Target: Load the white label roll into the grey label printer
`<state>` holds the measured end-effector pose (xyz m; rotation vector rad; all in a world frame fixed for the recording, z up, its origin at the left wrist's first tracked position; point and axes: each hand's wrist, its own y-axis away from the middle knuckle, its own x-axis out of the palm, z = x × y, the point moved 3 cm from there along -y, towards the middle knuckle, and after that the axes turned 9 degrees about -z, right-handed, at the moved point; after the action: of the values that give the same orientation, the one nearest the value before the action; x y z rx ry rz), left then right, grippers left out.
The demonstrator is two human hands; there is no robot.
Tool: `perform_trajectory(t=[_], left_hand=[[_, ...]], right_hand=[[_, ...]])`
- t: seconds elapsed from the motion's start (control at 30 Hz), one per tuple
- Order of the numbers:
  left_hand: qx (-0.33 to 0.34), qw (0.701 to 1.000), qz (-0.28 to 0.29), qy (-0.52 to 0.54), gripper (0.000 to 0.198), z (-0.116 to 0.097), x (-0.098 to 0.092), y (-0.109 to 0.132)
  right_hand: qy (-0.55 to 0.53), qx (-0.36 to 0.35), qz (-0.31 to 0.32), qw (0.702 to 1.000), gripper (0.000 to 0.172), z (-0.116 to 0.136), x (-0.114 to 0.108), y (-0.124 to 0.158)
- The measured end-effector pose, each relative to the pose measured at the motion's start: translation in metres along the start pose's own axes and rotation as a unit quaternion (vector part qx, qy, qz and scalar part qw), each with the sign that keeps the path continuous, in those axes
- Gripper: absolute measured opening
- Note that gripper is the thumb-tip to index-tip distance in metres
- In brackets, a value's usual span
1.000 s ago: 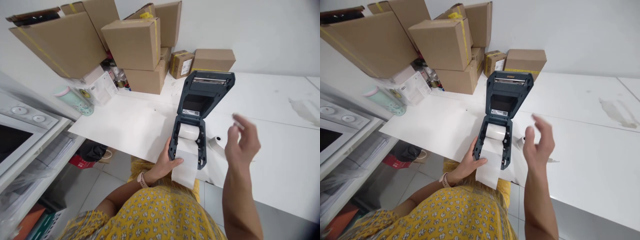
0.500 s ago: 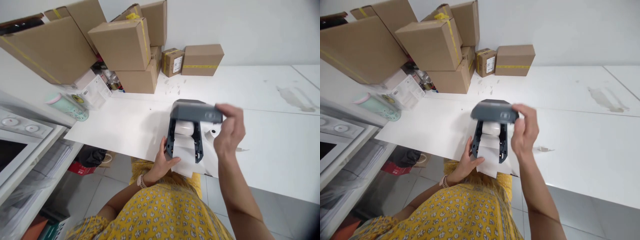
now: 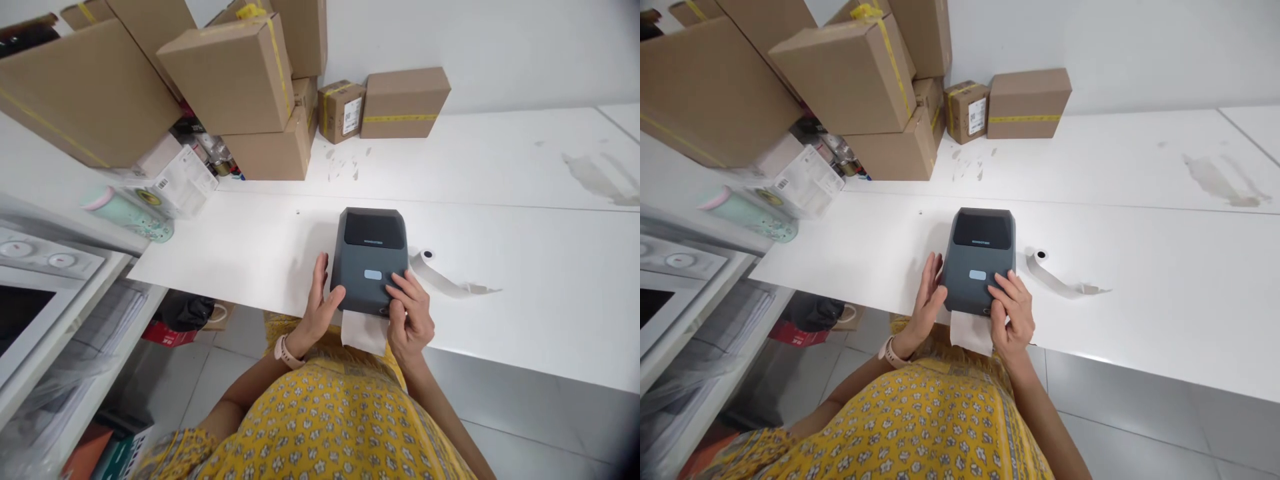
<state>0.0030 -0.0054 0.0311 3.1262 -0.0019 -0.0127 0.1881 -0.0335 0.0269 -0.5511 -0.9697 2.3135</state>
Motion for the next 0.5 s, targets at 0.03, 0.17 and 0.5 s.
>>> perform_trajectory(t=[0.03, 0.17, 0.5], left_hand=[[-0.013, 1.0, -0.005, 0.001, 0.079, -0.002, 0.004, -0.005], [-0.063, 0.998, -0.005, 0.0, 0.089, 0.0, 0.012, -0.015], [-0.031, 0.999, 0.006, -0.03, 0.084, 0.001, 0.014, -0.014]], right_hand=[[0.006, 0.01, -0.001, 1.0, 0.034, 0.0, 0.001, 0.003], [0.004, 0.037, 0.008, 0.999, 0.033, -0.004, 0.002, 0.012], [0.011, -0.005, -0.041, 0.999, 0.033, -0.017, 0.012, 0.023]])
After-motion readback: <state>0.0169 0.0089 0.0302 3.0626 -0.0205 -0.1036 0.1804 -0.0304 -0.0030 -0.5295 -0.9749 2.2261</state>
